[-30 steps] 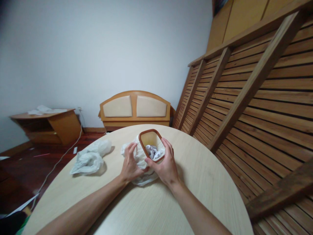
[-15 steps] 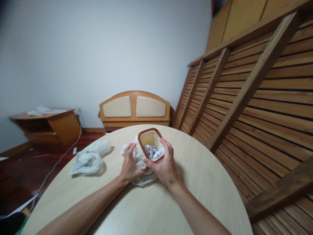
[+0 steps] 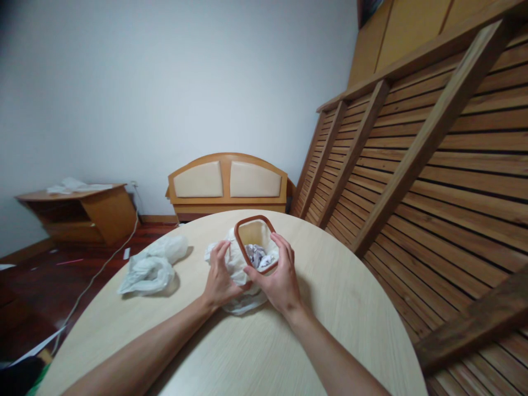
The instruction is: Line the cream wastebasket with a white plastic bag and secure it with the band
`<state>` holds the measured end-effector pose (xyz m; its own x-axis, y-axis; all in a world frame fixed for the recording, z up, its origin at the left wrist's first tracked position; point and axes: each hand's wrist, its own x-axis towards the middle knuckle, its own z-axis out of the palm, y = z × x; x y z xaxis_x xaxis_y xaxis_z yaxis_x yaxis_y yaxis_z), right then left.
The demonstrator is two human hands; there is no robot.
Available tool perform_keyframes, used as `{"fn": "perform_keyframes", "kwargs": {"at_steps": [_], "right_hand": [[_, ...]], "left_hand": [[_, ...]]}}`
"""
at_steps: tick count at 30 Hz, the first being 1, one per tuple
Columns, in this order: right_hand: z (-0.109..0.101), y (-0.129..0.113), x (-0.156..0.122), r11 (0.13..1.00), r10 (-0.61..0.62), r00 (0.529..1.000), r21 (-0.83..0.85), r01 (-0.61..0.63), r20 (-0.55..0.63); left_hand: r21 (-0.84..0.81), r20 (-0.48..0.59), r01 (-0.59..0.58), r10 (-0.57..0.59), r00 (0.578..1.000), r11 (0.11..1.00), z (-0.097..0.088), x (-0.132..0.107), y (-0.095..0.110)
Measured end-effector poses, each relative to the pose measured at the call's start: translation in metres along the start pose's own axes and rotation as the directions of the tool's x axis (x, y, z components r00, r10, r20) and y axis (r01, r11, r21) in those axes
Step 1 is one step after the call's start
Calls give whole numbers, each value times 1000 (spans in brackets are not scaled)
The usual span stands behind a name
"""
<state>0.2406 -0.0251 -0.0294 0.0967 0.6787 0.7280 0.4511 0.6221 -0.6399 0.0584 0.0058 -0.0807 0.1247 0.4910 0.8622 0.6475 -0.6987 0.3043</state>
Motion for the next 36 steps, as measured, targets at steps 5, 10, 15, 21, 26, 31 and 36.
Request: {"fn": "perform_keyframes", "kwargs": {"at_steps": [5, 10, 15, 21, 26, 31, 36], "right_hand": [[0, -4, 0, 1000, 4, 1000, -3, -4, -18], [0, -2, 0, 999, 11, 1000, 35, -10, -20], [1, -1, 0, 996, 43, 999, 80, -43, 0], [1, -3, -1, 996, 40, 999, 80, -39, -11], [-1, -5, 1, 1000, -6, 1000, 31, 6, -29], [-6, -3, 4, 999, -35, 999, 31, 36, -34], [-10, 2, 7, 998, -38, 999, 43, 40, -34]], "left_hand": [[-16, -5, 3, -3, 1000, 1000, 1, 0, -1], [-21, 1, 21, -21, 1000, 1000, 0, 0, 0], [-20, 2, 18, -18, 1000, 1000, -1, 1, 1], [-25, 2, 24, -23, 1000, 999, -2, 2, 3], [-22, -5, 27, -27, 1000, 999, -2, 2, 3], [-10, -15, 44, -44, 999, 999, -2, 2, 3], [-6, -29, 102, -102, 994, 995, 0, 1, -1]]}}
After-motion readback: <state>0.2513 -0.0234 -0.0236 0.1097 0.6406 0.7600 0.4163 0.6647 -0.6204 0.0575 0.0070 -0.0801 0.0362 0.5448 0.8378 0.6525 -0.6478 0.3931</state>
